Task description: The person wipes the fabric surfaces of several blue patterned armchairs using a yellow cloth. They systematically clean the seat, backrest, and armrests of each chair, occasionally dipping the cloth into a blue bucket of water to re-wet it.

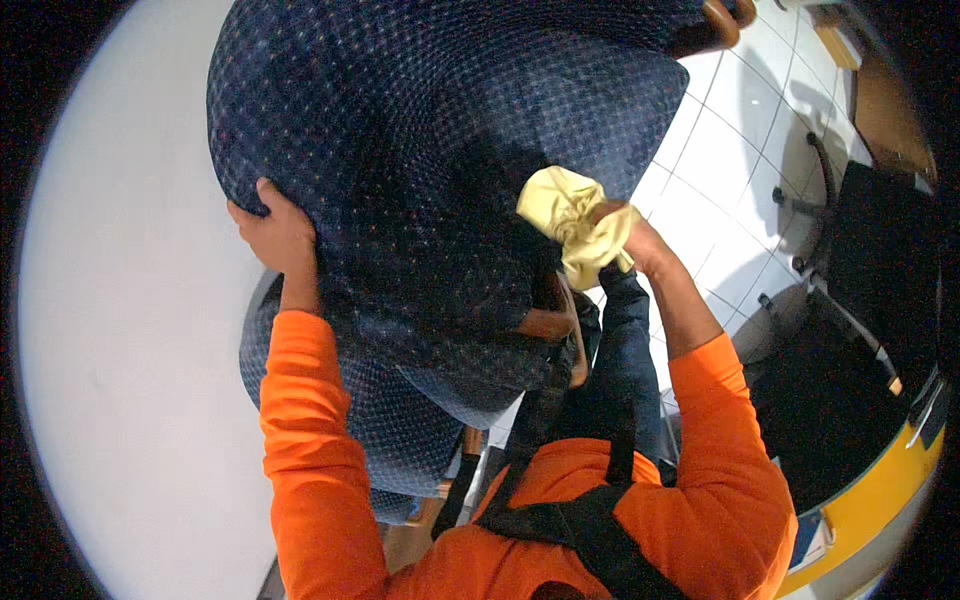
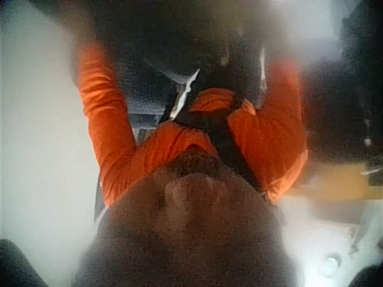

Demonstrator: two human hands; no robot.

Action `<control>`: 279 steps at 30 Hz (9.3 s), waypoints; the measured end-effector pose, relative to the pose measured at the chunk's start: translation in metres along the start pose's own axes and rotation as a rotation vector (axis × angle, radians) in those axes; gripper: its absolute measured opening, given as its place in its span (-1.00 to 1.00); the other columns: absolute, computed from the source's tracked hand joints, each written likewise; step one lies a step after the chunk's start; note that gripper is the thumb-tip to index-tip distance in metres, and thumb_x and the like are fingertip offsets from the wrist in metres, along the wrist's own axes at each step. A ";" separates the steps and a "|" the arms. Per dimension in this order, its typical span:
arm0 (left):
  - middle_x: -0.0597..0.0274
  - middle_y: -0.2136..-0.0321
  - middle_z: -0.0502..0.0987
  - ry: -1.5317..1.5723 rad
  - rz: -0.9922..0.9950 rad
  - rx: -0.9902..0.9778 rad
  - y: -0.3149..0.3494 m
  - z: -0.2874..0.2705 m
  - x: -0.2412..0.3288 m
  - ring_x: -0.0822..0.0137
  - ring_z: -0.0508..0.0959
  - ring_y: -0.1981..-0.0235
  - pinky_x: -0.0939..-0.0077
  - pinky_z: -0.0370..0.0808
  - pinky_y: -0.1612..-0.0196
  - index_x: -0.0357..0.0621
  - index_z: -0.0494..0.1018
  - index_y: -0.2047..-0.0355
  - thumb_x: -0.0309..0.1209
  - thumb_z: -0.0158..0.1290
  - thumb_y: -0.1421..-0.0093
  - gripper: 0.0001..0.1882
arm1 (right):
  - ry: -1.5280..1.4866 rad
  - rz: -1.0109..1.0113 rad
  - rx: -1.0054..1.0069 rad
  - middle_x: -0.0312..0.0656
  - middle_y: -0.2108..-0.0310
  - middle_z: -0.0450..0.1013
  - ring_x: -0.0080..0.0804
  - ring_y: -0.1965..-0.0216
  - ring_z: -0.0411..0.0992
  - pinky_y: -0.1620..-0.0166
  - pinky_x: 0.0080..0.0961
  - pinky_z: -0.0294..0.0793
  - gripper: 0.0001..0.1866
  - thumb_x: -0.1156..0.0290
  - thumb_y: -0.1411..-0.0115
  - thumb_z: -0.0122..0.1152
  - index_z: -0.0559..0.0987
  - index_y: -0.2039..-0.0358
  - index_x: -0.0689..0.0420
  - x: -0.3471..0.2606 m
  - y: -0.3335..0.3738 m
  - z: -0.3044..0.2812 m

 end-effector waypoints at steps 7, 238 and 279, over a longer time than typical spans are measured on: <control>-0.34 -0.15 0.37 -0.036 -0.020 0.016 -0.002 0.001 -0.006 -0.24 0.39 -0.16 0.03 0.30 -0.22 -0.30 0.16 -0.32 0.21 -0.07 -0.22 -0.09 | 1.198 -0.110 -0.390 0.15 0.13 0.56 0.09 0.07 0.52 -0.02 -0.08 0.50 -0.54 0.05 -0.18 0.12 0.64 0.15 0.19 0.118 -0.048 0.093; -0.20 -0.13 0.38 0.014 0.038 0.100 -0.001 -0.007 -0.005 -0.17 0.42 -0.12 0.05 0.37 -0.15 -0.21 0.15 -0.32 0.07 0.05 -0.25 -0.19 | 0.780 -0.205 -0.128 -0.03 0.31 0.59 -0.06 0.28 0.54 0.17 -0.19 0.49 -0.60 0.10 -0.36 0.08 0.57 0.13 0.23 -0.072 -0.107 0.088; -0.51 -0.38 -0.33 0.501 -0.599 -0.406 0.385 -0.034 -0.089 -0.40 -0.03 -0.38 -0.08 0.13 -0.35 -0.28 -0.36 -0.42 -0.05 0.48 0.26 0.49 | 1.970 -1.214 0.131 0.06 -0.39 0.04 0.22 -0.35 0.05 -0.15 0.04 0.33 -0.43 0.37 -0.13 0.19 0.46 -0.21 -0.11 -0.180 -0.006 0.411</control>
Point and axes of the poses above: each hand's wrist, its own y-axis away from the middle knuckle, its own z-axis out of the palm, x = y × z, the point moved 10 cm from there along -y, towards the middle knuckle
